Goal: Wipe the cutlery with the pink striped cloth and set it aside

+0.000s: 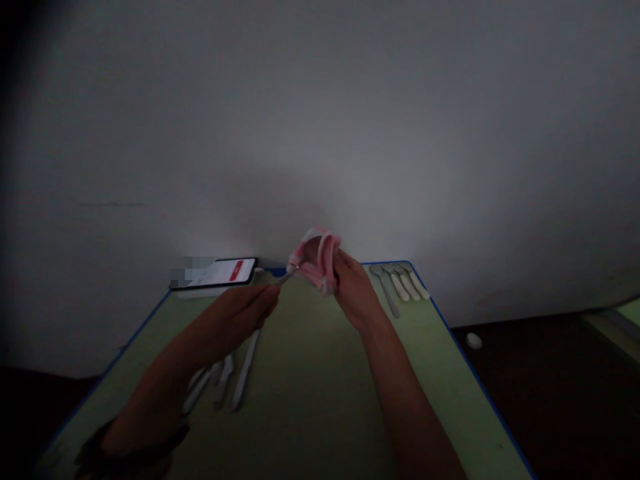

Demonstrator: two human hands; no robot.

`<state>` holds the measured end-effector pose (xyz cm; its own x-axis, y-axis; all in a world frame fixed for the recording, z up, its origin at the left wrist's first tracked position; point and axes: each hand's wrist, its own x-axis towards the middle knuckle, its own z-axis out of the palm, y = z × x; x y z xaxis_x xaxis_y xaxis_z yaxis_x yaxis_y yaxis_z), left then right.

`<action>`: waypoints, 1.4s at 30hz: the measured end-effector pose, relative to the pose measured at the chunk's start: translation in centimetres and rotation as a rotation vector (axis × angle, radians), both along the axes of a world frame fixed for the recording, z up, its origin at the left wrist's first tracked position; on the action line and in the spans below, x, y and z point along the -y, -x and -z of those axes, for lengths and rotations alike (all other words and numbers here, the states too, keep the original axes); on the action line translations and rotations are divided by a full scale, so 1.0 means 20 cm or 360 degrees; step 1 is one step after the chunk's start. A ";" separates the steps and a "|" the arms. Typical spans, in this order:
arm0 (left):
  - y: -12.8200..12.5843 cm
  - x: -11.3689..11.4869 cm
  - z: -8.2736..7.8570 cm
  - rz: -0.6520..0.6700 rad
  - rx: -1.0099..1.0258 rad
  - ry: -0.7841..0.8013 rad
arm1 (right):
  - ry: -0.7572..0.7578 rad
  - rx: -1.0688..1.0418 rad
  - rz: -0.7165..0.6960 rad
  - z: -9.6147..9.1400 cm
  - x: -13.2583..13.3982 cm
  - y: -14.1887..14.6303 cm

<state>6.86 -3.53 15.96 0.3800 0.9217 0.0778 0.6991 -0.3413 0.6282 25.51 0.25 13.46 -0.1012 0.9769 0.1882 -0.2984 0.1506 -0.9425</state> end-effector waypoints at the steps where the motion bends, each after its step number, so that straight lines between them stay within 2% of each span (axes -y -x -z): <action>1: 0.00 0.00 0.00 -0.0008 -0.0003 -0.0006 | 0.0025 0.0009 -0.0039 0.01 0.00 -0.01; 3: -0.01 0.01 0.01 -0.0009 0.0008 -0.0002 | 0.0067 -0.0038 -0.0141 0.01 0.01 -0.03; 5: -0.03 0.02 0.01 0.0029 0.0031 0.0023 | 0.0080 -0.0051 -0.0122 0.00 0.01 -0.04; 11: -0.13 0.05 0.02 0.0181 0.0090 0.0022 | 0.0095 -0.0291 0.0146 -0.03 0.02 -0.01; 15: -0.14 0.02 0.04 0.0215 0.0153 0.0128 | 0.0059 -0.0416 0.0290 0.00 0.00 0.04; 19: -0.09 0.01 0.03 0.0246 0.0252 0.0306 | -0.0070 -0.0261 0.0480 0.02 -0.01 0.06; 24: -0.06 0.04 -0.03 0.0321 0.0365 0.0455 | -0.0358 0.0106 0.0692 -0.04 0.02 0.03; 26: -0.05 0.04 -0.03 0.0316 0.0353 0.0451 | -0.0371 0.0200 0.0620 -0.06 0.04 0.01; 31: -0.01 0.00 0.03 0.0207 0.0354 0.0449 | -0.0017 0.0028 0.0033 -0.05 0.05 -0.05; 33: 0.00 -0.01 0.04 0.0221 0.0364 0.0474 | -0.0001 0.0038 -0.0039 -0.05 0.05 -0.07; 37: -0.03 0.01 0.02 0.0291 0.0364 0.0516 | -0.0132 0.0083 0.0169 -0.04 0.04 -0.05; 42: -0.10 0.04 0.01 0.0341 0.0348 0.0590 | -0.0048 0.0233 0.0547 -0.03 0.03 -0.02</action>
<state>8.90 -4.31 15.71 0.5760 0.8050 -0.1421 0.4752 -0.1884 0.8595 25.99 -0.27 14.10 0.2035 0.9528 0.2255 -0.0880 0.2471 -0.9650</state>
